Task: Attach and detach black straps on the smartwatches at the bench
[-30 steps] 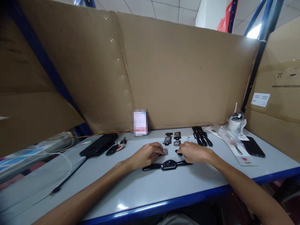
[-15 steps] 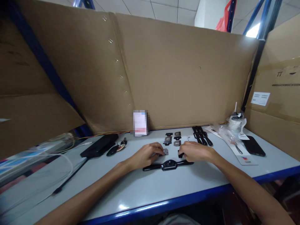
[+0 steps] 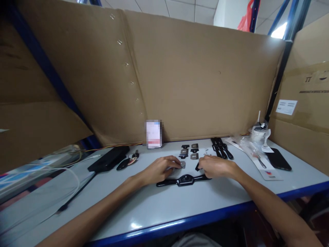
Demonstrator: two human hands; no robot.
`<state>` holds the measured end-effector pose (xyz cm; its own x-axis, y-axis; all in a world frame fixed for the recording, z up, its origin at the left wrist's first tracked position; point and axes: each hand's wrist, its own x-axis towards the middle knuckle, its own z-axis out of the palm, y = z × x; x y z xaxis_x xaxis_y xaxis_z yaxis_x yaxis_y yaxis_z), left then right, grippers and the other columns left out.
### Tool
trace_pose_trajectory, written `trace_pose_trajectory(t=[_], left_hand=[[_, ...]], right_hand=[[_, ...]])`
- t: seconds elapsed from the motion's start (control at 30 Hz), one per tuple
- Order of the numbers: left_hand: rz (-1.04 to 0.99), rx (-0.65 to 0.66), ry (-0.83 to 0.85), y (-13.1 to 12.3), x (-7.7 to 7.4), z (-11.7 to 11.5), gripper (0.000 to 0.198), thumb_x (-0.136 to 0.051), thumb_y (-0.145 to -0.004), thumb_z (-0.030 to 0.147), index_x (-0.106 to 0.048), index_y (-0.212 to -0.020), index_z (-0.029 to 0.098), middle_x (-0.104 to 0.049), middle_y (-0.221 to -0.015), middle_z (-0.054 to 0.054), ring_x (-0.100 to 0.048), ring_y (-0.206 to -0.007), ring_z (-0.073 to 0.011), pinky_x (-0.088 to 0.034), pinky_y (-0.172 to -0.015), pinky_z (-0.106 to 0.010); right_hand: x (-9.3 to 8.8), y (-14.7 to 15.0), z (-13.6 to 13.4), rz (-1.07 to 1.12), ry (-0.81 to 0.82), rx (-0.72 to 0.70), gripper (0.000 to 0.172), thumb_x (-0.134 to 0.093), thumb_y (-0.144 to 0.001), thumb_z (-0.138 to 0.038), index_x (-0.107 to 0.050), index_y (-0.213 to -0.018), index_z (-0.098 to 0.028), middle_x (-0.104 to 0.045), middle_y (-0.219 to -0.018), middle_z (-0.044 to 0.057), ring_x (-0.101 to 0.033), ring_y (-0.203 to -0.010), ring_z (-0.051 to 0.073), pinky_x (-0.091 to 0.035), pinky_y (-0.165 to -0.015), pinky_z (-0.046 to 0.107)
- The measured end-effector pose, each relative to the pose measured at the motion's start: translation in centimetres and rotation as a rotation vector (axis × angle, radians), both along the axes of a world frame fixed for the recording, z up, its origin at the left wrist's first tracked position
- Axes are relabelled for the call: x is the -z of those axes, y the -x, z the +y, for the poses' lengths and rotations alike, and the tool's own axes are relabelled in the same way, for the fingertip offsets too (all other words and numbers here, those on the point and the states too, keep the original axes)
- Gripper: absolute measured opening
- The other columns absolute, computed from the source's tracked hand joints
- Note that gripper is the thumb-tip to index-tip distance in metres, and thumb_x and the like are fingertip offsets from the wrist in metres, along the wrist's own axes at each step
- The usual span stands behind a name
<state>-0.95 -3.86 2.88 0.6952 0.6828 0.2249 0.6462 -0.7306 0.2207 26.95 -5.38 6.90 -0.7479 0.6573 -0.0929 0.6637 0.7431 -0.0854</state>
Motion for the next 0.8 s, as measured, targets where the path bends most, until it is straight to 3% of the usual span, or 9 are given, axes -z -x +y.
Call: trace_pose_trajectory(t=[0.17,0.3,0.47,0.63,0.8], left_hand=[[0.007,0.004,-0.001,-0.1,-0.4,-0.3,0.051,-0.049,-0.073,0.001,-0.077,-0.109,0.022,-0.071,-0.121,-0.006,-0.067,-0.111,-0.0231,-0.051,-0.101,-0.038],[-0.003,0.012,-0.05,-0.2,-0.6,-0.7,0.055,-0.05,-0.076,0.002,-0.071,-0.122,0.024,-0.069,-0.115,-0.008,-0.067,-0.106,-0.0232,-0.053,-0.094,-0.036],[0.026,0.066,-0.028,-0.1,-0.4,-0.7,0.061,-0.046,-0.073,-0.004,-0.069,-0.123,0.023,-0.066,-0.123,-0.008,-0.062,-0.116,-0.0234,-0.049,-0.1,-0.034],[0.06,0.012,-0.012,0.4,-0.8,-0.5,0.051,-0.047,-0.076,-0.002,-0.073,-0.114,0.02,-0.067,-0.102,-0.009,-0.065,-0.096,-0.0222,-0.052,-0.087,-0.032],[0.018,0.044,0.004,1.2,-1.4,-0.2,0.046,-0.047,-0.073,-0.004,-0.075,-0.099,0.021,-0.068,-0.114,-0.007,-0.065,-0.105,-0.0216,-0.05,-0.095,-0.033]], right_hand=[[0.2,0.3,-0.3,-0.074,-0.026,-0.018,0.038,-0.049,-0.081,-0.002,-0.071,-0.11,-0.013,-0.066,-0.116,0.017,-0.061,-0.11,0.029,-0.048,-0.091,0.036],[0.4,0.4,-0.4,-0.101,-0.049,-0.006,0.034,-0.047,-0.083,-0.004,-0.07,-0.107,-0.012,-0.065,-0.11,0.018,-0.061,-0.106,0.03,-0.048,-0.088,0.038],[0.2,0.4,-0.3,-0.039,-0.016,0.012,0.033,-0.049,-0.083,-0.003,-0.071,-0.106,-0.014,-0.065,-0.109,0.016,-0.06,-0.105,0.028,-0.045,-0.091,0.035],[0.1,0.6,-0.4,-0.071,-0.031,0.033,0.032,-0.048,-0.083,0.0,-0.07,-0.103,-0.01,-0.065,-0.108,0.018,-0.061,-0.105,0.028,-0.045,-0.09,0.035],[-0.1,0.8,-0.6,-0.092,-0.042,0.046,0.033,-0.047,-0.082,0.001,-0.07,-0.104,-0.01,-0.065,-0.107,0.019,-0.061,-0.105,0.029,-0.046,-0.089,0.035]])
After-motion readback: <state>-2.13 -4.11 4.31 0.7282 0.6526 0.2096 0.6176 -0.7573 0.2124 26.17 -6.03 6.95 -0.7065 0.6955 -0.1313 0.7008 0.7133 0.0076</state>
